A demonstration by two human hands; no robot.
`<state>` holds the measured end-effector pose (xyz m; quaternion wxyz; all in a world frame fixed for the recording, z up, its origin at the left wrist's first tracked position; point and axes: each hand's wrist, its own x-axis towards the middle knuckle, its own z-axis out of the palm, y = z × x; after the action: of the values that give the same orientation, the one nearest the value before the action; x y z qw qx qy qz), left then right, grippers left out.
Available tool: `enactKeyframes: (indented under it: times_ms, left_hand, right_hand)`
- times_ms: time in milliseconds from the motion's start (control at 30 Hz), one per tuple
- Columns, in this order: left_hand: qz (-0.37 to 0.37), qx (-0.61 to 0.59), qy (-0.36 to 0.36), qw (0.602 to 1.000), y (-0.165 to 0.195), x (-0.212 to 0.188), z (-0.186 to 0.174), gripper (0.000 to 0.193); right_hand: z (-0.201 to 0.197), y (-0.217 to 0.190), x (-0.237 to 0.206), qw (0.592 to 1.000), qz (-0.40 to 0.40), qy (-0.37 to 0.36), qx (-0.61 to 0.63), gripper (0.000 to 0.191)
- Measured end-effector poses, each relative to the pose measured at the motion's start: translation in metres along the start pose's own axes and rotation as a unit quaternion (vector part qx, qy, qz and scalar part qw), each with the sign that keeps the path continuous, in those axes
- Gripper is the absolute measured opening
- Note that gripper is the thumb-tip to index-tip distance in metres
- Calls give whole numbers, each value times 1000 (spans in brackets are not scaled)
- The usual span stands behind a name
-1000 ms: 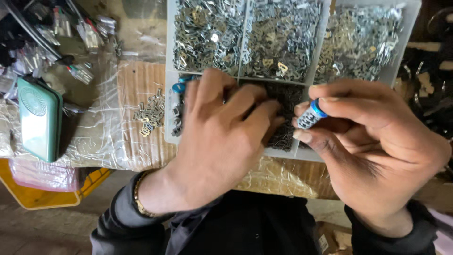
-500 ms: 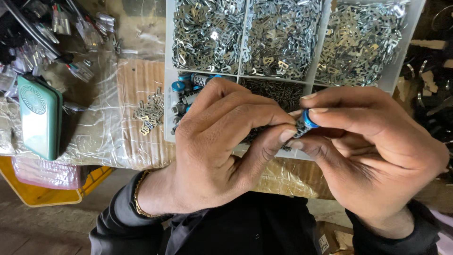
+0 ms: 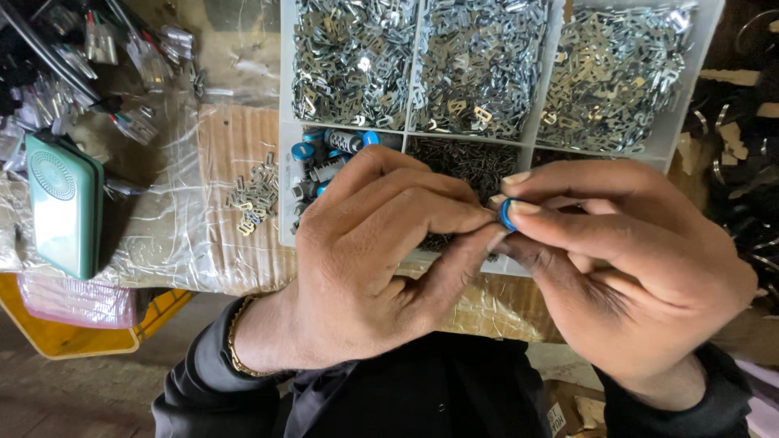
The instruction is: The person sits at a workbench and assembles small lock cylinder components by hand. They pick tiny metal pins and springs from a compartment tray, insert them into a lock core held in their hands, press the parts into place, and set finished cores aside with other completed locks.
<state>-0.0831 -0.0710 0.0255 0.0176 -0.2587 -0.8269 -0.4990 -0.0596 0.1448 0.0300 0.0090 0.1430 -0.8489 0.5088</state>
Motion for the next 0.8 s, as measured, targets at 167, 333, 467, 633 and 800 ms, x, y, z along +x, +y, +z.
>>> enactKeyframes:
  times_ms: [167, 333, 467, 633, 800]
  left_hand:
    - [37, 98, 41, 994, 1, 9, -1, 21]
    - [49, 251, -33, 966, 1, 17, 3, 25]
    - [30, 174, -25, 984, 1, 11, 2, 16]
    - [-12, 42, 6, 999, 2, 1, -1, 16]
    - [41, 137, 23, 989, 0, 8, 3, 17]
  right_hand:
    - [7, -4, 15, 993, 8, 37, 108, 27]
    - [2, -4, 3, 990, 95, 53, 88, 34]
    - [3, 0, -6, 986, 104, 55, 115, 35]
    - [0, 2, -2, 994, 89, 35, 52, 34]
    - [4, -3, -3, 986, 111, 61, 109, 33]
